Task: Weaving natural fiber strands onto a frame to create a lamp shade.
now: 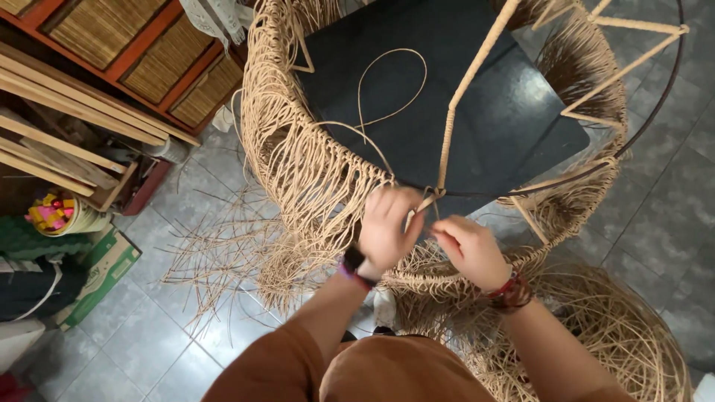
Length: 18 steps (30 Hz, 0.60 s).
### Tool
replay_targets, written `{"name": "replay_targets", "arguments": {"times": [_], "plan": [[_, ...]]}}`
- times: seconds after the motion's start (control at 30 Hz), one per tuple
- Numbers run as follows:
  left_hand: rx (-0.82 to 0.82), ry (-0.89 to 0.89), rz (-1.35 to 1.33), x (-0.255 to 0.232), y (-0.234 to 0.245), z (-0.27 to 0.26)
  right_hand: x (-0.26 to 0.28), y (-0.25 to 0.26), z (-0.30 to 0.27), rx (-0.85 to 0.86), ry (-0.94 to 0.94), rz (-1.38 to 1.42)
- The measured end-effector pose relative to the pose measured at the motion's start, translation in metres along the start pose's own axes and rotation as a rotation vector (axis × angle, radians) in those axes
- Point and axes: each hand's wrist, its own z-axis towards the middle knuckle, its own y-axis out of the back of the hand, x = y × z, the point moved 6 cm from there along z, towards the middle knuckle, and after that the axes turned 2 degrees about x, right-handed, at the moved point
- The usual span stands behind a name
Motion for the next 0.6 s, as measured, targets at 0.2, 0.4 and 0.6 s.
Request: {"name": "replay_targets", "arguments": {"times": [0.2,0.4,0.6], "plan": [[-0.034,-0.209,0.029,-0.013,-0.004,-0.063,0.019,0.001,0.014,0.275,-0.347,0.908],[-0.224,-0.137,-0.08,-0.003,0.011,-0.045,0.026,-0.006,0.022,0.333,-0.401,0.846],[-0.108,-0.134,-0.326,-0.005,0.02,-0.068,0.036,0.008,0.028,0.151,-0.166,0.378]]}}
